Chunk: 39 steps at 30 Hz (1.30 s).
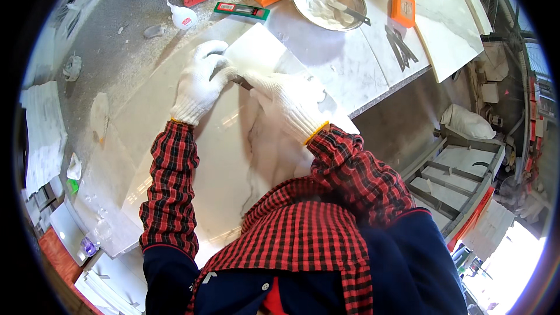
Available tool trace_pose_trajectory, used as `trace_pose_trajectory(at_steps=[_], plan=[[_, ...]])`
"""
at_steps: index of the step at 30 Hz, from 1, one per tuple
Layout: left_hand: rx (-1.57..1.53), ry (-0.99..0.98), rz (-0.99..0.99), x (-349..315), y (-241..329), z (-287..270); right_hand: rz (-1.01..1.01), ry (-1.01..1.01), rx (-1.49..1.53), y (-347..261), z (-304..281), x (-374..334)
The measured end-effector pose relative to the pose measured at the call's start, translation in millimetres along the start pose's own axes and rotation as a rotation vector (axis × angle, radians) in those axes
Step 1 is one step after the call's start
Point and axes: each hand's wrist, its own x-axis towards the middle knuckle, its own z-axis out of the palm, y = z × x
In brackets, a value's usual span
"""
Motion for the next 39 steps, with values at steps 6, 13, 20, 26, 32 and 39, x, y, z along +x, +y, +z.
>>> trace_pose_trajectory(at_steps=[6,13,20,26,32,39], plan=[[-0.133,0.050,0.129,-12.1,29.7,-27.4,0.093,-0.158,0.177,-26.8,-7.8,-21.5],[-0.225,0.406,-0.391,-85.4,62.5,-37.9,0.378,-0.346,0.649,-54.9,15.0,-51.1],[0.198,0.424,-0.336,-130.0,55.7,-20.9,0.510,-0.507,0.915,-76.5,2.8,-49.4],[0.580,0.349,-0.268,-128.9,46.8,-35.3,0.642,-0.183,0.910,-43.9,-35.5,-40.6],[0.168,-0.215,0.186,-98.7,107.5,26.8,0.669,0.148,0.818,16.1,-71.8,-73.4],[0.632,-0.204,-0.050,-29.1,-1.5,-6.2,0.689,0.185,0.743,26.9,-85.0,-104.5]])
